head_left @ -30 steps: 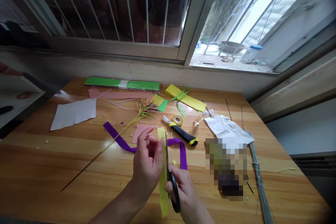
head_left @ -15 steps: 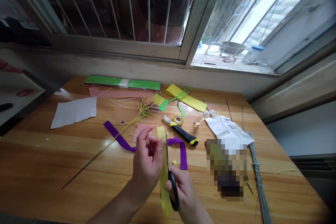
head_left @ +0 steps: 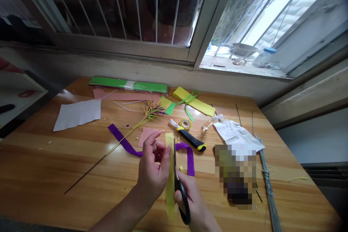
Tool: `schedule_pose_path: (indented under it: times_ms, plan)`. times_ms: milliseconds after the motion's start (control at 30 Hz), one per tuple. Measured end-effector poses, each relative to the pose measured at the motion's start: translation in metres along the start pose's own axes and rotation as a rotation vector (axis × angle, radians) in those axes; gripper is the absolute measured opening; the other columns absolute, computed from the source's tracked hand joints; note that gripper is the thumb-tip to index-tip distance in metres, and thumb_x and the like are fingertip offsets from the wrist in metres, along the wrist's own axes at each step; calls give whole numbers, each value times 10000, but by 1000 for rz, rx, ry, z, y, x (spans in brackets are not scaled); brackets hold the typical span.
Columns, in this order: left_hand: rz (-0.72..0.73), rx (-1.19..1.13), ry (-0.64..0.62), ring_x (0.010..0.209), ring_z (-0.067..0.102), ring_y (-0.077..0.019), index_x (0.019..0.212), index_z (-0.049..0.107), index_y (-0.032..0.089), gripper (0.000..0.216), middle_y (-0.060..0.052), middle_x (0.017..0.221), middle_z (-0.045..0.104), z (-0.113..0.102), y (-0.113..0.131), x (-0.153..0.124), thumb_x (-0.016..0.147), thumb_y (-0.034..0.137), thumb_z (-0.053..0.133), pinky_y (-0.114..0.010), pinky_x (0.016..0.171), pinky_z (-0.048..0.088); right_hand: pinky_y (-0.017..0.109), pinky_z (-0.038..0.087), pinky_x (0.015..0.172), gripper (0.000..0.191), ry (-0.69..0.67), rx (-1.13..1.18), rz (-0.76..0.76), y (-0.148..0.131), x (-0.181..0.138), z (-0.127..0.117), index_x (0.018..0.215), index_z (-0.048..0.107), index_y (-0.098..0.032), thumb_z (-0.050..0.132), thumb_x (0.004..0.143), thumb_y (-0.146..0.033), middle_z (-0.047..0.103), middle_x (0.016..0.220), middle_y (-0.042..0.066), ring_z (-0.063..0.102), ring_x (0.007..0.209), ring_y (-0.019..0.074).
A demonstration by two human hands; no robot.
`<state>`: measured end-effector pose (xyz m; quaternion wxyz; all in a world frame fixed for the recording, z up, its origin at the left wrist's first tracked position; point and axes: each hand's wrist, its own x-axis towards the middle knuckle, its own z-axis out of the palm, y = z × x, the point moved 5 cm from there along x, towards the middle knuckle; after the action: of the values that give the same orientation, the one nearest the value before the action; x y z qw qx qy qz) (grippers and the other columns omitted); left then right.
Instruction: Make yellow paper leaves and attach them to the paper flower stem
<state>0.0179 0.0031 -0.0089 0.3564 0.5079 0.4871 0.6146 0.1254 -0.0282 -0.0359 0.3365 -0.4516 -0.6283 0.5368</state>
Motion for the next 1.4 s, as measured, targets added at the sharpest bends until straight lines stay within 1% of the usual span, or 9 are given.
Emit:
schedule_pose_path:
  times_ms: [100,367,467,733,833,967,1033,1233,1400]
  plan:
    - [10,-14,-11,578,469,-60,1208,382,281,393,50,725,463,2,1,-1,854,163,505,-140,513,397,230,248,474,599,13,3,2,0,0,-2,586,414,-183,357,707,-767,301,545,-47,286,518,101]
    - [16,-21,-15,550,477,-64,1201,388,263,380,49,701,470,5,4,-1,853,158,502,-152,492,400,238,224,474,599,19,2,-1,2,-1,-4,590,331,-200,325,707,-788,302,556,-47,283,518,102]
    - [14,-16,-6,558,471,-64,1199,390,265,377,48,701,469,5,4,-1,855,154,497,-148,496,397,240,210,473,575,21,12,-1,5,-2,-4,588,322,-202,348,728,-759,295,550,-49,277,514,101]
    - [2,-16,9,573,456,-63,1201,391,264,368,47,710,455,6,2,-1,861,166,492,-144,508,390,241,198,463,576,42,8,12,4,-2,-5,576,326,-204,342,733,-758,282,524,-57,268,491,96]
    - [-3,-21,-6,571,467,-66,1212,385,258,379,45,717,456,5,1,-1,859,174,496,-152,509,397,237,210,458,578,55,7,9,3,-2,-6,568,343,-202,350,730,-757,293,520,-55,282,486,96]
    - [-9,-15,-1,590,475,-77,1208,386,246,375,36,719,455,5,0,-1,858,179,499,-162,519,409,225,261,428,592,27,68,59,8,-3,-5,588,365,-203,369,690,-787,370,502,-45,341,444,95]
    - [-9,-12,4,592,471,-78,1206,386,250,375,37,715,456,5,1,-2,857,175,500,-159,518,405,221,276,422,596,23,69,64,8,-4,-5,590,363,-206,377,672,-796,380,509,-37,357,454,102]
    - [-5,-26,0,574,472,-73,1195,396,253,367,39,709,464,6,4,-1,854,171,504,-157,504,400,223,286,443,601,10,26,47,5,-3,-5,586,339,-209,363,669,-803,338,544,-34,328,496,107]
    - [-9,-27,-13,587,476,-73,1201,389,260,372,40,715,462,5,4,-2,857,170,499,-154,517,405,226,254,442,592,13,45,59,4,-2,-5,578,334,-209,390,666,-791,312,537,-44,304,488,101]
